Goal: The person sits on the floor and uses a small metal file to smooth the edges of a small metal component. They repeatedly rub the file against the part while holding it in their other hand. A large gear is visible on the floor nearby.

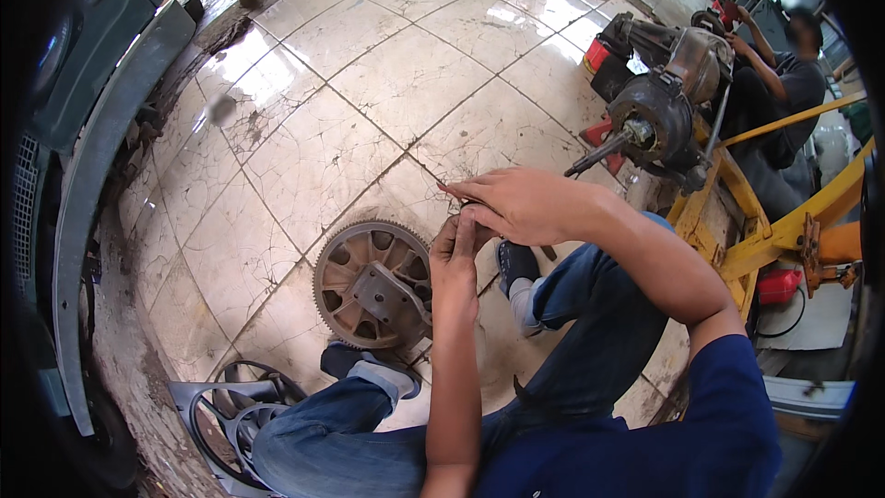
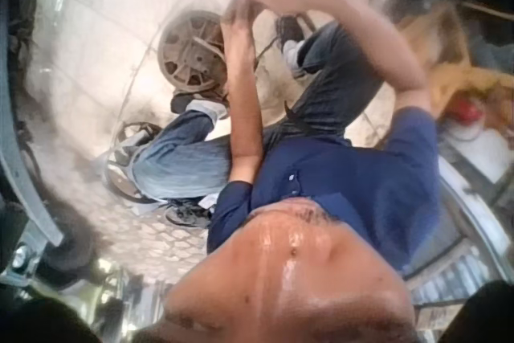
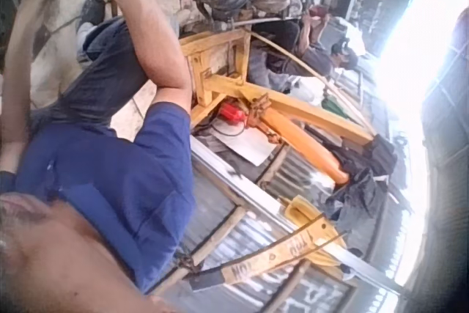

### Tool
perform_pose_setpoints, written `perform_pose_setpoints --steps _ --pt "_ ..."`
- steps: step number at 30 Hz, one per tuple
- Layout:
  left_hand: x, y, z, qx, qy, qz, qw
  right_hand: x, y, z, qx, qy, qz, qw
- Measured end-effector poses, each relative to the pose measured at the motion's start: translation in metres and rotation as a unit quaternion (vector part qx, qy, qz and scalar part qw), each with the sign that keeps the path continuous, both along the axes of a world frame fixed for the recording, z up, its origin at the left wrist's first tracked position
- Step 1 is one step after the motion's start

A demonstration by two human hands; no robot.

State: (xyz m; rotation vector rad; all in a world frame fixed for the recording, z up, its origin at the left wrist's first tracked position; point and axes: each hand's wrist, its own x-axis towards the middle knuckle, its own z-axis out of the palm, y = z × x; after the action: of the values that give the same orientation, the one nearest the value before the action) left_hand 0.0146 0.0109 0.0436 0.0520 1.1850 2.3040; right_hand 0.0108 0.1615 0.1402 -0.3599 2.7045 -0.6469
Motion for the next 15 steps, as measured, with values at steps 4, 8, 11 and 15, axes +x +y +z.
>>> perform_pose_setpoints --steps 4,8,11,15 --pt "0.002 -0.009 0.004 0.017 -0.014 -0.006 1.000 0.001 -0.010 -0.001 0.007 0.009 -0.009 1.000" --pt "-0.002 -0.009 0.004 0.011 0.019 -0.036 0.999 -0.004 -0.008 0.002 -0.015 0.012 -0.011 1.000" --pt "0.000 -0.011 0.002 -0.002 0.017 -0.021 1.000 -0.003 -0.011 0.000 -0.012 0.024 -0.006 1.000" --pt "-0.004 -0.009 0.001 -0.014 0.033 -0.012 0.999 -0.002 -0.010 0.000 -0.008 0.035 -0.010 0.999"
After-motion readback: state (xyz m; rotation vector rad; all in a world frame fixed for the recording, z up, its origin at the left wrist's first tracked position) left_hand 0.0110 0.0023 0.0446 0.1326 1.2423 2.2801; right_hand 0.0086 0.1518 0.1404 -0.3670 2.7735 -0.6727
